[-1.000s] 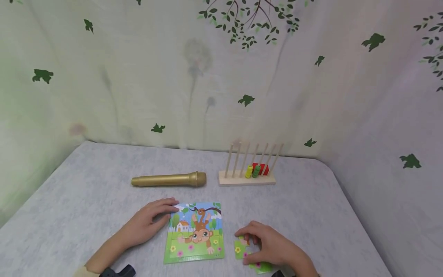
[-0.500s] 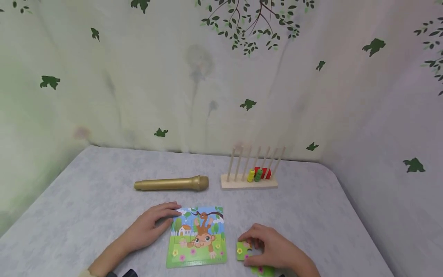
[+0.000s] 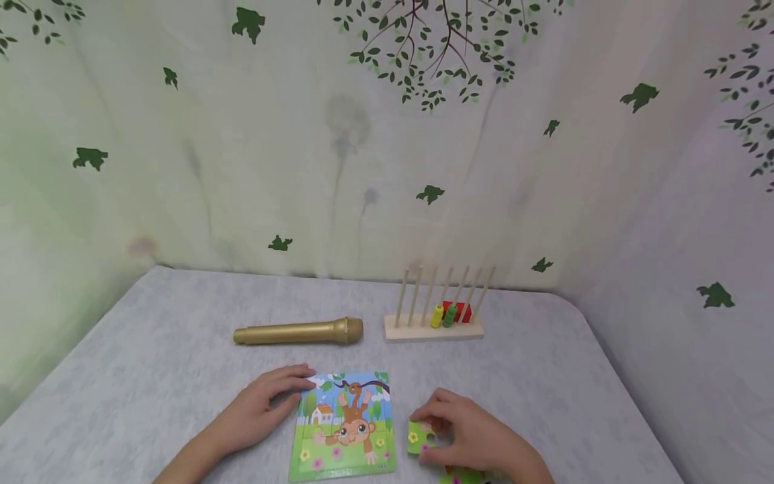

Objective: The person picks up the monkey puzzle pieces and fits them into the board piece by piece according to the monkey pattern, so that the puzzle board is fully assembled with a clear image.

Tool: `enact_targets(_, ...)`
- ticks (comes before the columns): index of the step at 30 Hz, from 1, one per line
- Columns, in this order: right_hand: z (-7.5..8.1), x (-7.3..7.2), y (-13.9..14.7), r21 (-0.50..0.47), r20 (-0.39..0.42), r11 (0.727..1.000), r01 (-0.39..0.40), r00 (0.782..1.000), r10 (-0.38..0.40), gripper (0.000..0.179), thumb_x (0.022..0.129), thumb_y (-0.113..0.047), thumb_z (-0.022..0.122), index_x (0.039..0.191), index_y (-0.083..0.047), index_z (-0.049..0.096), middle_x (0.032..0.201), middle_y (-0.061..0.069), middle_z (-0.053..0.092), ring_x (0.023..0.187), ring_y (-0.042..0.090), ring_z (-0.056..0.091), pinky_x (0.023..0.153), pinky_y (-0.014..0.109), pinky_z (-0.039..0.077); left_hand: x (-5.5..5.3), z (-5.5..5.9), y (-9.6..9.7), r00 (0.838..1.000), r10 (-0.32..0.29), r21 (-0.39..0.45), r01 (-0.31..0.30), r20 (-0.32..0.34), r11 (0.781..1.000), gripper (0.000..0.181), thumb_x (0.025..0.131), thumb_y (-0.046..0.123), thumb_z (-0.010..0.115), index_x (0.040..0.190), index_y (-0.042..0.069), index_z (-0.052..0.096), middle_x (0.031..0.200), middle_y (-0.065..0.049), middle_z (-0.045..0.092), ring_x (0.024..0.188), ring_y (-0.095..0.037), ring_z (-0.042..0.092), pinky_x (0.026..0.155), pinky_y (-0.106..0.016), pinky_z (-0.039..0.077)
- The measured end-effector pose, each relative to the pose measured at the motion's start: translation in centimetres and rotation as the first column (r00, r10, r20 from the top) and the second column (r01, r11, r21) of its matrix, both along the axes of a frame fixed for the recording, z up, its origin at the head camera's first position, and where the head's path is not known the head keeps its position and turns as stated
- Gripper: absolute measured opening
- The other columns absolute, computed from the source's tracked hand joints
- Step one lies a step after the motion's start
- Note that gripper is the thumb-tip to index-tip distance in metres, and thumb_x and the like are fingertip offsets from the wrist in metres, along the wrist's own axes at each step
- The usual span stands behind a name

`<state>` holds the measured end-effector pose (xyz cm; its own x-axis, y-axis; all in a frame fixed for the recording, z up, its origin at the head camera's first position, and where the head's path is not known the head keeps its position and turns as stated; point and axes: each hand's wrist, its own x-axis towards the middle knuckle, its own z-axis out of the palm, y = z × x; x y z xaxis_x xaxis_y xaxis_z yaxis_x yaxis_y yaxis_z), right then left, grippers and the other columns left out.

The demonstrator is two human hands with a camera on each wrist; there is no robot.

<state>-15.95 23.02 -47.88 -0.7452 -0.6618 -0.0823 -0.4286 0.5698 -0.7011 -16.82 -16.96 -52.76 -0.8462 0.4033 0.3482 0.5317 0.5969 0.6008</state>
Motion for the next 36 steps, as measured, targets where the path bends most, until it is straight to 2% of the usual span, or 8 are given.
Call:
enact_targets(10, 1.3, -0.6, -1.0, 0.065, -0.014, 0.998, 0.015, 1.0, -0.014, 0.036, 0.091, -0.049, 0.077, 0.122, -0.031, 0.072, 0.1, -0.012, 0.055, 0.085, 0.002, 0.054, 0.071, 0.021, 0.052, 0.1, -0.2, 0.0, 0.999, 0.013, -0.009, -0.013, 0.031, 1.0, 0.027, 0.1, 0.013, 0.068, 0.122, 0.027, 0.073, 0.14, 0.004, 0.064, 0.135, -0.026, 0.057, 0.107, -0.056, 0.049)
enact_targets(18, 1.7, -0.9, -1.4, 0.044, -0.061, 0.999, -0.016, 0.998, 0.019, 0.033, 0.092, -0.043, 0.078, 0.122, -0.031, 0.07, 0.117, -0.009, 0.052, 0.087, 0.001, 0.055, 0.075, 0.021, 0.055, 0.2, 0.0, 0.1, 0.999, 0.014, -0.011, -0.013, 0.04, 1.0, 0.027, 0.1, 0.013, 0.068, 0.122, 0.027, 0.073, 0.141, 0.004, 0.064, 0.136, -0.026, 0.057, 0.108, -0.056, 0.048)
enact_targets(23, 2.0, -1.0, -1.8, 0.029, -0.091, 0.999, -0.037, 0.995, 0.039, 0.033, 0.093, -0.042, 0.077, 0.123, -0.032, 0.069, 0.115, -0.013, 0.056, 0.085, 0.004, 0.056, 0.073, 0.023, 0.054, 0.1, 0.0, 0.1, 0.999, 0.018, -0.014, -0.017, 0.051, 1.0, 0.026, 0.1, 0.014, 0.067, 0.122, 0.027, 0.073, 0.141, 0.004, 0.064, 0.136, -0.026, 0.057, 0.108, -0.056, 0.048)
enact_targets(31, 2.8, -1.3, -2.7, 0.058, -0.107, 0.998, -0.031, 0.994, 0.037, 0.035, 0.093, -0.044, 0.077, 0.125, -0.033, 0.068, 0.115, -0.016, 0.057, 0.085, 0.005, 0.057, 0.073, 0.022, 0.053, 0.0, -0.1, 0.1, 1.0, 0.013, -0.004, -0.013, 0.012, 1.0, 0.028, 0.099, 0.012, 0.068, 0.122, 0.028, 0.073, 0.139, 0.005, 0.065, 0.135, -0.026, 0.057, 0.108, -0.056, 0.048)
enact_targets(36, 3.2, -1.5, -3.4, 0.069, -0.102, 0.997, -0.032, 0.994, 0.039, 0.036, 0.092, -0.045, 0.077, 0.125, -0.032, 0.069, 0.115, -0.017, 0.057, 0.088, 0.007, 0.059, 0.074, 0.024, 0.054, 0.0, -0.2, 0.1, 1.0, 0.01, -0.007, -0.01, 0.017, 1.0, 0.027, 0.1, 0.014, 0.068, 0.122, 0.028, 0.073, 0.139, 0.006, 0.065, 0.135, -0.025, 0.058, 0.107, -0.056, 0.049)
